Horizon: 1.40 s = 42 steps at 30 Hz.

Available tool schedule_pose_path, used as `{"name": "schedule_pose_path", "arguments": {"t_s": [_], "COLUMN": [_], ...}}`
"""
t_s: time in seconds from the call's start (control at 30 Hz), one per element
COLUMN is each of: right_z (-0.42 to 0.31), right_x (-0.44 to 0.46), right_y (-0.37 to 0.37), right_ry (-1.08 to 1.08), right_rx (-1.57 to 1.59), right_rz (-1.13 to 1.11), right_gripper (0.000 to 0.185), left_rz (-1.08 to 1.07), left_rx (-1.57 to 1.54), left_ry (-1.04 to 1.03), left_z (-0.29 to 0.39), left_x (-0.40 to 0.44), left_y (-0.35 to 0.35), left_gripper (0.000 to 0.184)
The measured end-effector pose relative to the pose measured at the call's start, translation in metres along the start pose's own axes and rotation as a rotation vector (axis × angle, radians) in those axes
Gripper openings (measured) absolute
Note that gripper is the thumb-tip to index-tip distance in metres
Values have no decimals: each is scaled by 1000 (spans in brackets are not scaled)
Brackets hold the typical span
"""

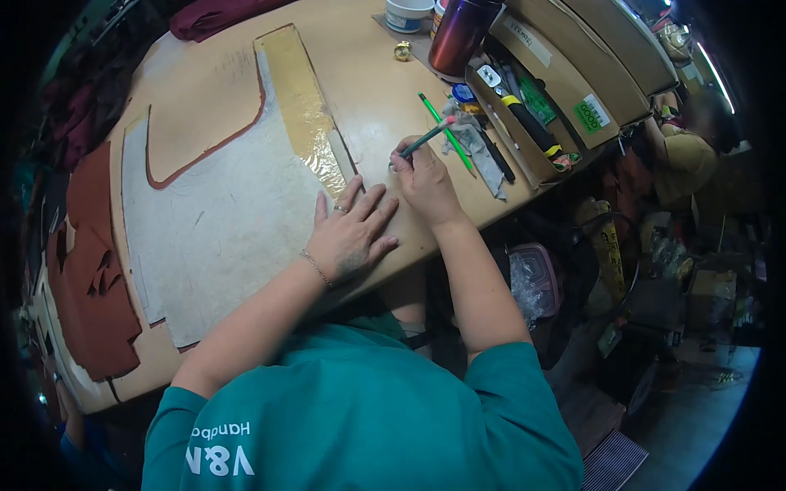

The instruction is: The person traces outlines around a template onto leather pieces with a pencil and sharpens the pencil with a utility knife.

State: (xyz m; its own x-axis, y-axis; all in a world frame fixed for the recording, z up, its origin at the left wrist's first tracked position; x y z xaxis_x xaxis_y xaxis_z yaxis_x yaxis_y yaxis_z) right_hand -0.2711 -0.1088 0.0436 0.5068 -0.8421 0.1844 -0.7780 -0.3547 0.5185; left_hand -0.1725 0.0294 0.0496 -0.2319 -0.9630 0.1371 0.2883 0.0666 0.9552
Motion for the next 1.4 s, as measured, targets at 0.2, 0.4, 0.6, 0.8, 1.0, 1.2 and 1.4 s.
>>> {"name": "schedule_pose_path", "arguments": {"t_s": [0.2, 0.4, 0.6, 0.8, 1.0, 1.2, 1.4], "right_z": [0, 4, 9, 8, 12, 6, -3], "right_x": [1, 1, -7, -10, -10, -15, -11], "right_y": [5, 15, 23, -9, -3, -8, 10], "right_ry": [-32, -55, -278, -263, -176, -245, -245], "right_rx": [28, -4, 556, 462, 224, 331, 444], "right_rz": [-28, 69, 159, 29, 184, 72, 274], "right_gripper": [13, 13, 16, 16, 12, 10, 13], "left_rz": [62, -15, -24, 11, 56, 74, 53], "left_rx": [24, 11, -8, -19, -30, -53, -84], "left_ry": [2, 17, 23, 11, 25, 28, 37], "left_z": [0, 0, 0, -2, -4, -6, -7], "left_x": [2, 3, 4, 2, 3, 3, 3], "left_y": [-3, 0, 1, 1, 2, 0, 0], "left_gripper": [50, 52, 53, 52, 50, 50, 52]}}
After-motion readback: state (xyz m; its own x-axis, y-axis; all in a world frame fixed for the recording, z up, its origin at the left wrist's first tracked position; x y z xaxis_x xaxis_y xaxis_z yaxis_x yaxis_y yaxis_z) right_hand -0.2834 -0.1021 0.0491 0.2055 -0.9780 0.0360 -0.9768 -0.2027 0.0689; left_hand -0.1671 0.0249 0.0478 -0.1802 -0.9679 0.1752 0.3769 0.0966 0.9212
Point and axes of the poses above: each hand's wrist, its own x-axis towards the middle knuckle, its own y-axis out of the back of the hand, z = x × y, the point moved 1 cm from there along x, towards the middle knuckle, and after that the axes turned 14 degrees about -y, right-handed, at the moved point
